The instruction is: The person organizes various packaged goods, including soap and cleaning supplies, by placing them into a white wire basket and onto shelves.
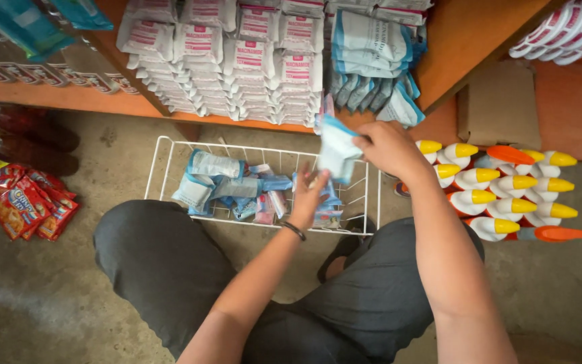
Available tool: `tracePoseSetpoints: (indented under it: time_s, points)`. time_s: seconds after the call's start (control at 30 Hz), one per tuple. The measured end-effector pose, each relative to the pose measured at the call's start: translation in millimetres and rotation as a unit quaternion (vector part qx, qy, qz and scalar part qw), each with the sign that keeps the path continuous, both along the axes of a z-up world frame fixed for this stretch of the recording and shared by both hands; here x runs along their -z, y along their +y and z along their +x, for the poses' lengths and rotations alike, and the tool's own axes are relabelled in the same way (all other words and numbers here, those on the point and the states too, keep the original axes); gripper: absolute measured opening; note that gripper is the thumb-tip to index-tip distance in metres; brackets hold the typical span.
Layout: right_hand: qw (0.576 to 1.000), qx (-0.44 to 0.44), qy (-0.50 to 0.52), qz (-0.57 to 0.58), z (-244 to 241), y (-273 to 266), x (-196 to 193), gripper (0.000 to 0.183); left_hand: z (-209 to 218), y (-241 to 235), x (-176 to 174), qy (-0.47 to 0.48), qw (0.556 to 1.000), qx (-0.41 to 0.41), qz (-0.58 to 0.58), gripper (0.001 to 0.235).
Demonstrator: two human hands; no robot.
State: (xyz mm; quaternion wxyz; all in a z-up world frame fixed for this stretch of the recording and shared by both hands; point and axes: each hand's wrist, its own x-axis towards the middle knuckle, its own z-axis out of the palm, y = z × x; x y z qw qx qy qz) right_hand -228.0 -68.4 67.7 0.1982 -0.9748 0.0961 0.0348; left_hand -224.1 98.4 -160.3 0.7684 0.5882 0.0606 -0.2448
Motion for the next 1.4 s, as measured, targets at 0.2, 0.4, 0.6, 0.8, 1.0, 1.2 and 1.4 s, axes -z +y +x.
tracePoseSetpoints:
  time_s: [0.2, 0.4, 0.6, 0.8, 1.0, 1.2, 1.4]
  points:
    - [0.947, 0.029, -0.003, 0.32, 15, -23, 33, 0.022, 26, 32, 27, 0.202, 0.904, 0.066, -0.372, 0.05]
    - [0.924, 0.053, -0.064, 0.373, 19, -68, 48, 0.022, 53, 18, -82, 0.051, 0.978, -0.011, -0.2, 0.049]
    - [0.889, 0.021, -0.202, 0.411, 24, -79, 27, 0.023, 115, -20, -134, -0.143, 0.973, -0.051, -0.172, 0.045]
    - [0.858, 0.095, -0.343, 0.37, 39, -76, 18, 0.038, 173, -75, -115, -0.339, 0.925, -0.057, -0.161, 0.029]
    - [0.914, 0.12, -0.347, 0.173, 50, -87, 19, 0.017, 165, -81, -167, -0.375, 0.922, -0.097, 0.027, 0.023]
    - [0.914, 0.096, -0.363, 0.154, 67, -98, 23, 0.021, 181, -87, -176, -0.518, 0.828, -0.145, 0.162, 0.027]
    - [0.919, 0.082, -0.372, 0.101, 77, -105, 35, 0.027, 195, -95, -182, -0.526, 0.811, -0.14, 0.213, 0.026]
